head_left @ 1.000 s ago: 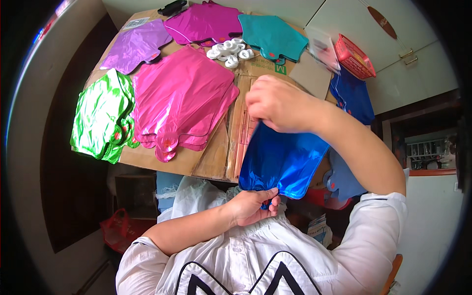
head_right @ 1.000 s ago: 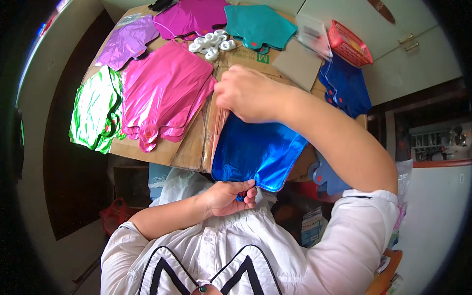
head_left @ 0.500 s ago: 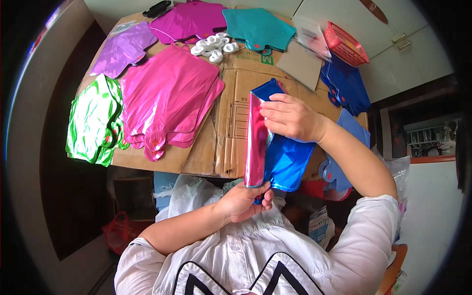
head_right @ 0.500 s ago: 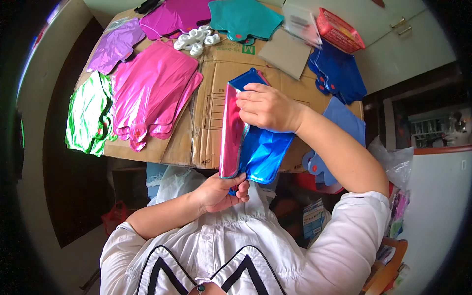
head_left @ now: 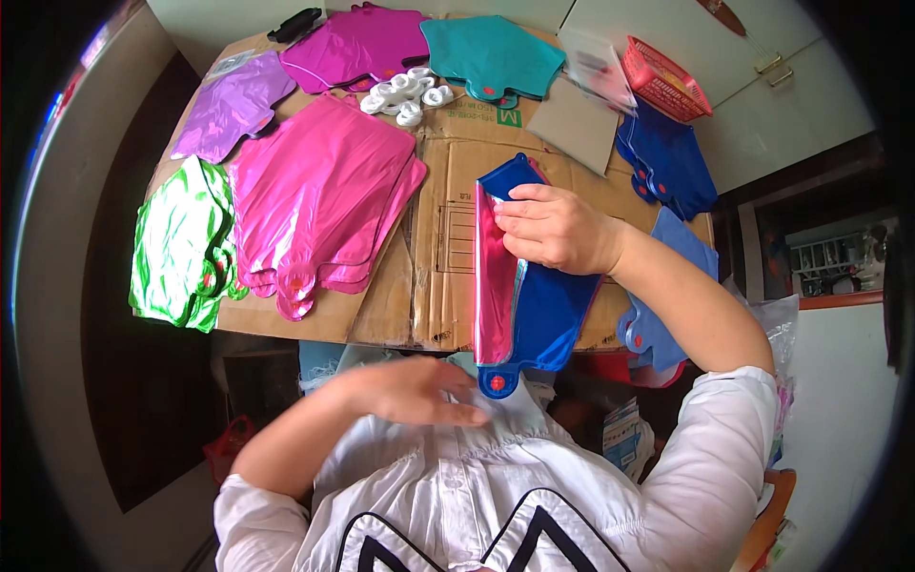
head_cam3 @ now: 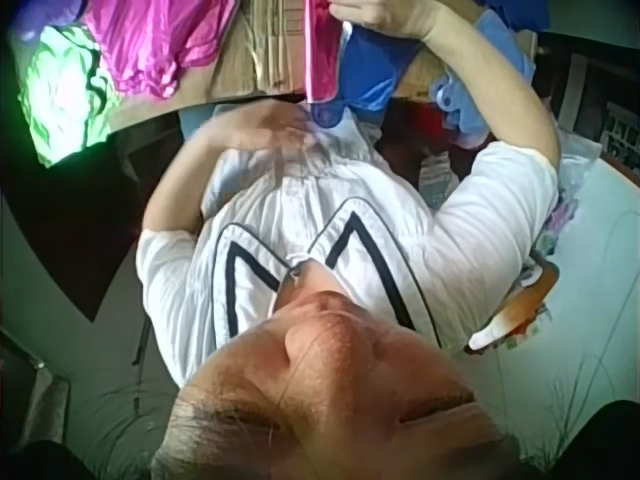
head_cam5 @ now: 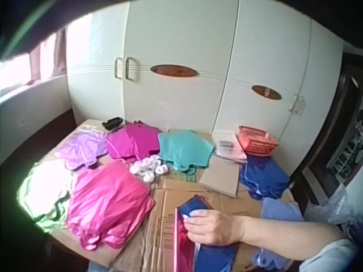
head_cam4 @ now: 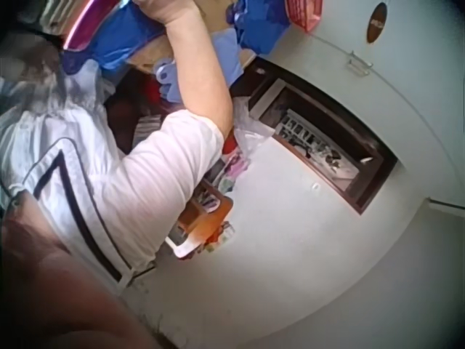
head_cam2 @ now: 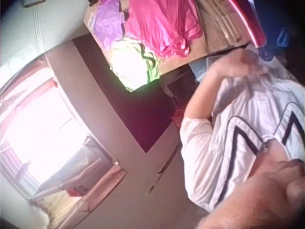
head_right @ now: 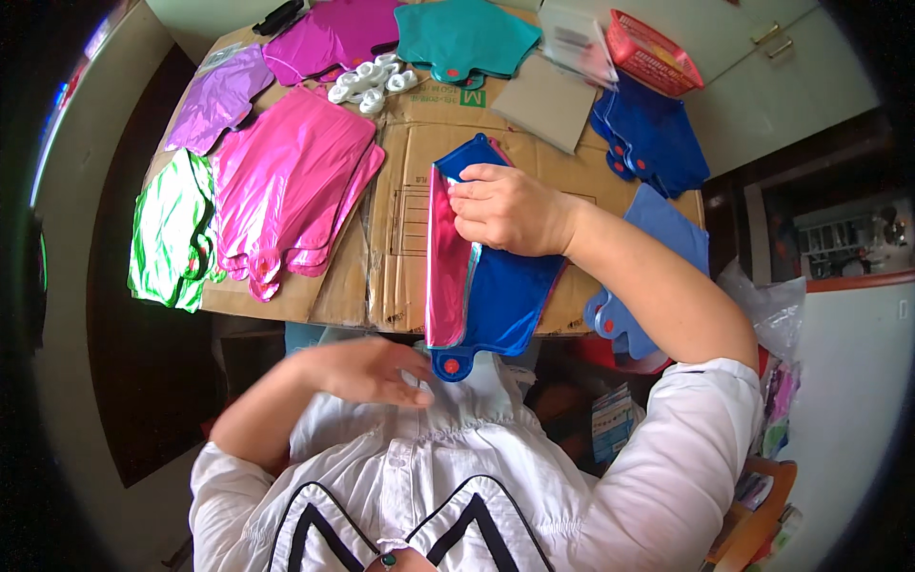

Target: Folding foil balloons and placing them into clear plastic retail sleeves with cardboard backings.

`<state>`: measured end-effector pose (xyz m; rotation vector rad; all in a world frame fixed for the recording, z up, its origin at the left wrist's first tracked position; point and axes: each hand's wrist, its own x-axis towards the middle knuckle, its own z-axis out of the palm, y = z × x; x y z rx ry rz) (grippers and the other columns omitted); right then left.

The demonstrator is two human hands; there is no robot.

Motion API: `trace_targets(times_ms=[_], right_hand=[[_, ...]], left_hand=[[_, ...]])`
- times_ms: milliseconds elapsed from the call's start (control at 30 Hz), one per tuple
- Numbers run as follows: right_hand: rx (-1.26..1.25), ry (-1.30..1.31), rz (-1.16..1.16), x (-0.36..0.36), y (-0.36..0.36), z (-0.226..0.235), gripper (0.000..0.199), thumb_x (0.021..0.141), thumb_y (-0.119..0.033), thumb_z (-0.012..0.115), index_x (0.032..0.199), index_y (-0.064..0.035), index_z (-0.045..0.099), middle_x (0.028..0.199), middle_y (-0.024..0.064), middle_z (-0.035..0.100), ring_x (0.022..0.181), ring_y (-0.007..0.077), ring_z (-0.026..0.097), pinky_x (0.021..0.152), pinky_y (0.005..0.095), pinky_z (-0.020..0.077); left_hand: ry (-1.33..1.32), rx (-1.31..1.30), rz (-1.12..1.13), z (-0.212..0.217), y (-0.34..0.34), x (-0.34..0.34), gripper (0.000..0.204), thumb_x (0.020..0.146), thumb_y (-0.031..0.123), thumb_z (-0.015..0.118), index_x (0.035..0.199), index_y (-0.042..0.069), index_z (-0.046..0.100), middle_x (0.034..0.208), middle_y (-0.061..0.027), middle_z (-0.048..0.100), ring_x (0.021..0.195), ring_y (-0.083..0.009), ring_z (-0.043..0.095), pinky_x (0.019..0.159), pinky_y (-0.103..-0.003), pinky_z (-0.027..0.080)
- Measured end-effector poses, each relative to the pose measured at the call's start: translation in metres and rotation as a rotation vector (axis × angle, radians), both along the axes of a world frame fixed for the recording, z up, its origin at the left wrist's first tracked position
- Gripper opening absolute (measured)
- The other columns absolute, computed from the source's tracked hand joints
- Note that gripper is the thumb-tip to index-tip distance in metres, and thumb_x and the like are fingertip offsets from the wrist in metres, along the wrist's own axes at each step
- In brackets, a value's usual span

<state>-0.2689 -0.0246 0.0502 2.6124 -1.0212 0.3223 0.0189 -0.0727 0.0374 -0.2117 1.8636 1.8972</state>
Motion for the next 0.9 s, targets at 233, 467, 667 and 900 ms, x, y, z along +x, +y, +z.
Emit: trace_targets(times_ms=[233, 467, 667, 900], right_hand=[[0.041, -0.075, -0.052, -0.002, 0.003, -0.003, 0.012, 0.076, -0.013, 0.063, 0.084, -0.0043, 0.067, 0.098, 0.0095, 0.069, 0.101, 0.0243, 0.064, 0.097, 0.0421, 0.0474], [-0.023, -0.066, -0.066, -0.002, 0.009, -0.006, 0.012, 0.075, -0.015, 0.061, 0.08, -0.0062, 0.065, 0.092, 0.0068, 0.066, 0.099, 0.0235, 0.063, 0.097, 0.0415, 0.0461], [0.015, -0.044, -0.077, -0.002, 0.011, -0.005, 0.017, 0.076, -0.014, 0.062, 0.087, -0.0033, 0.067, 0.104, 0.0116, 0.067, 0.102, 0.0254, 0.064, 0.098, 0.0425, 0.0472], [0.112, 0.048, -0.234, -0.006, 0.033, 0.005, 0.023, 0.075, -0.014, 0.063, 0.093, -0.0022, 0.068, 0.106, 0.012, 0.068, 0.1, 0.0259, 0.064, 0.094, 0.0417, 0.049]], left_hand=[[0.853, -0.964, 0.202, 0.028, -0.05, -0.073, 0.019, 0.077, 0.022, 0.074, 0.083, 0.007, 0.065, 0.095, -0.0087, 0.062, 0.098, -0.0286, 0.058, 0.092, -0.04, 0.044], [0.952, -0.984, 0.086, -0.011, -0.078, -0.086, 0.03, 0.072, 0.02, 0.079, 0.095, 0.007, 0.065, 0.109, -0.0108, 0.059, 0.108, -0.0329, 0.055, 0.098, -0.042, 0.043], [0.89, -0.992, 0.08, -0.012, -0.077, -0.081, 0.046, 0.07, 0.026, 0.081, 0.107, 0.007, 0.062, 0.116, -0.0111, 0.057, 0.116, -0.0314, 0.053, 0.106, -0.046, 0.037], [0.869, -1.072, -0.026, -0.008, -0.077, -0.077, 0.081, 0.063, 0.05, 0.082, 0.126, 0.006, 0.054, 0.124, -0.0127, 0.051, 0.125, -0.031, 0.047, 0.113, -0.048, 0.029]])
